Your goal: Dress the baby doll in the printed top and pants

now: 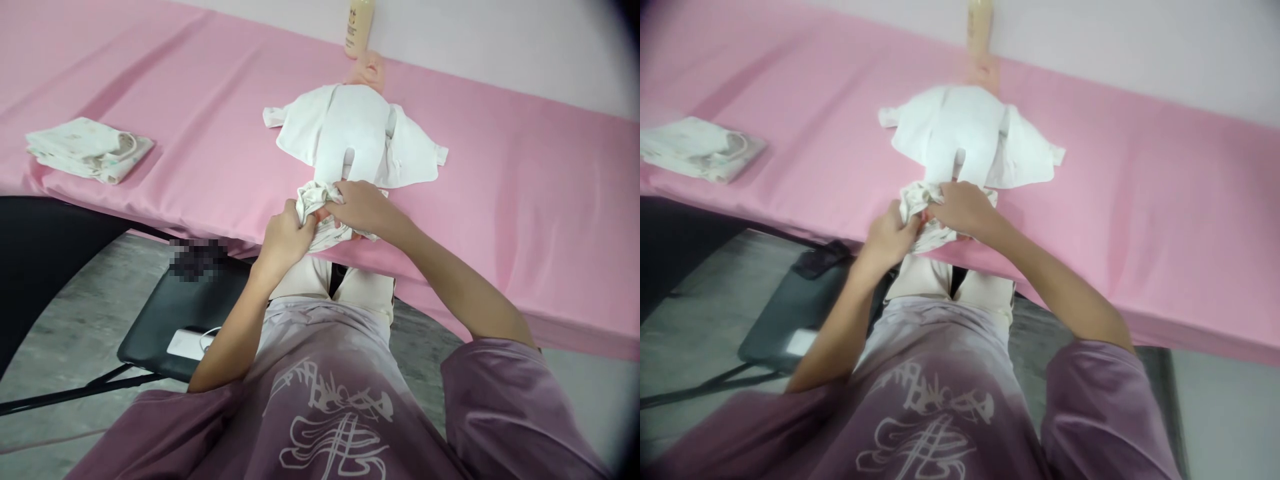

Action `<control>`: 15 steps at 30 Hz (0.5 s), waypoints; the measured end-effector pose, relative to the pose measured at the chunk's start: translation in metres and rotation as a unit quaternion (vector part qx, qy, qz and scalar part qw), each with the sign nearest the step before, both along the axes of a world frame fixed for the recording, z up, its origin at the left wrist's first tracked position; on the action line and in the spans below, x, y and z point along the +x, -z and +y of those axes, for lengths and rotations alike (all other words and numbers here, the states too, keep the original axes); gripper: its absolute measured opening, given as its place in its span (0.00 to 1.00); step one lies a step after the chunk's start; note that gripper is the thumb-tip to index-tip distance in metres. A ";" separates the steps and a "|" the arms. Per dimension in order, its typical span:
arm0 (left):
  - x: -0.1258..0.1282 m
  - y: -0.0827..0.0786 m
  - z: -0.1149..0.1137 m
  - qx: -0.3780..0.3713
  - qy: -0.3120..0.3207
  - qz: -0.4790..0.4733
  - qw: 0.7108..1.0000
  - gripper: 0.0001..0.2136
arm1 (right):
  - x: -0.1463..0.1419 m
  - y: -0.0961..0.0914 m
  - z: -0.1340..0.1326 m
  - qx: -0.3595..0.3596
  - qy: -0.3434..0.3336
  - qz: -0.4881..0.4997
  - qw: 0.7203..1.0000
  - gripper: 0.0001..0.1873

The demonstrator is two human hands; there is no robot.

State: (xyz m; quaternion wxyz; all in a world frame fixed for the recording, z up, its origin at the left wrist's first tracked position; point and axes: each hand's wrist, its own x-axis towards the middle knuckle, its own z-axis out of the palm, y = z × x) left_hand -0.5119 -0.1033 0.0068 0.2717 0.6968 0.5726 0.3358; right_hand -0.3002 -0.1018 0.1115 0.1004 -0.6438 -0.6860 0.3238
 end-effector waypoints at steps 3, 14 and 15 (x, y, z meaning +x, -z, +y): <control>-0.001 -0.004 -0.003 -0.007 0.027 0.047 0.999 0.09 | -0.002 0.007 0.002 0.042 -0.016 -0.050 0.998 0.09; 0.001 -0.020 0.006 -0.033 0.107 -0.002 0.994 0.13 | -0.012 0.018 -0.005 0.065 0.011 -0.186 0.980 0.28; 0.001 -0.020 0.006 -0.035 0.111 -0.004 0.993 0.13 | -0.012 0.019 -0.006 0.069 0.000 -0.183 0.981 0.27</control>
